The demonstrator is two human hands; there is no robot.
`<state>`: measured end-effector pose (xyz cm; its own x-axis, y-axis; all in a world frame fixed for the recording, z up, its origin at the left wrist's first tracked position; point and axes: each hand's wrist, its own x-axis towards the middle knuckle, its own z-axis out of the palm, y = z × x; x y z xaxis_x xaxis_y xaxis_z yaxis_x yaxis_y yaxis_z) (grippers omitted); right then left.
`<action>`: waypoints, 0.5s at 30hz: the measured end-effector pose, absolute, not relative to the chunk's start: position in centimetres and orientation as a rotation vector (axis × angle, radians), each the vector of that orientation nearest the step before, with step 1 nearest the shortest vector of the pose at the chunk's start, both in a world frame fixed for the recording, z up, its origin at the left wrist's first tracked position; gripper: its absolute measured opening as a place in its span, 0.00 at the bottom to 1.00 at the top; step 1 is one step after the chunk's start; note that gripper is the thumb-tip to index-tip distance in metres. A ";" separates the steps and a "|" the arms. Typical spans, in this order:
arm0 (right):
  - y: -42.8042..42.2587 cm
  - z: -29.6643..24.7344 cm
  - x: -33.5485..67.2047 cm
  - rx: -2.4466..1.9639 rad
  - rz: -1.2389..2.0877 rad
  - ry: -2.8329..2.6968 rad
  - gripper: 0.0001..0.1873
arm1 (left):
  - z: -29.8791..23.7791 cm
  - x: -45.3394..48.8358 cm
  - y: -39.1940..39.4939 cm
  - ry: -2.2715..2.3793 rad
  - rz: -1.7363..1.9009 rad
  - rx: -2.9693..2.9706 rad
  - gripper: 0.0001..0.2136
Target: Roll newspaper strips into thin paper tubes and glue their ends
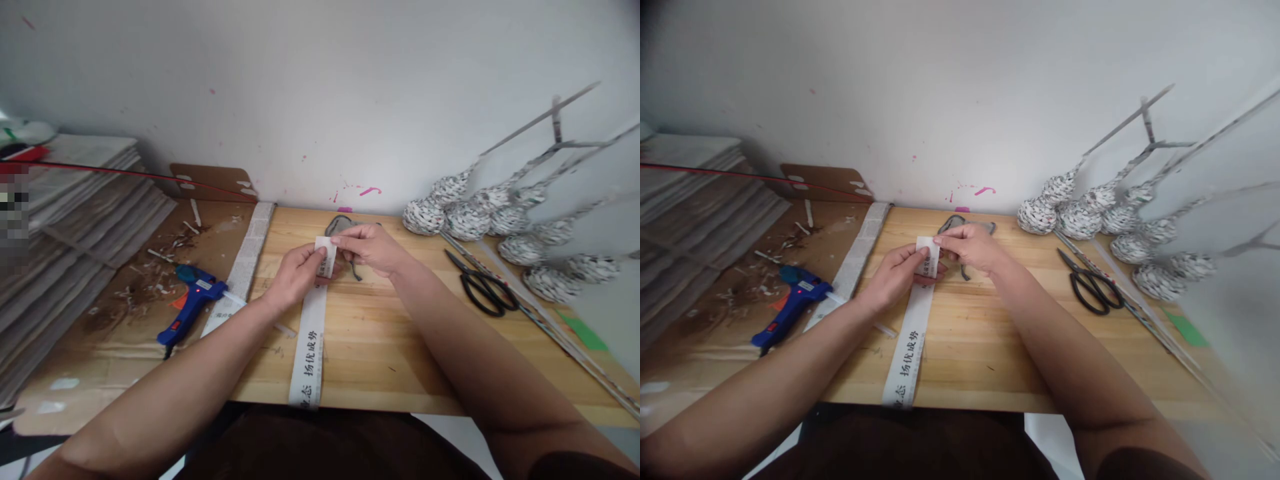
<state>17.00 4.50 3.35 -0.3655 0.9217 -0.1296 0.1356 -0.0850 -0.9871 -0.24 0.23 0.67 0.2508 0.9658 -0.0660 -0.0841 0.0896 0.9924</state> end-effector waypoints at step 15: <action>4.1 3.5 16.0 -1.211 1.529 -1.268 0.20 | 0.2 -0.3 0.1 0.976 1.042 1.242 0.18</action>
<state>16.01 4.14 3.53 -0.2290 0.9567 -0.1797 0.0000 -0.1846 -0.9828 -0.26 0.13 0.20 0.2511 0.9679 -0.0142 -0.0771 0.0346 0.9964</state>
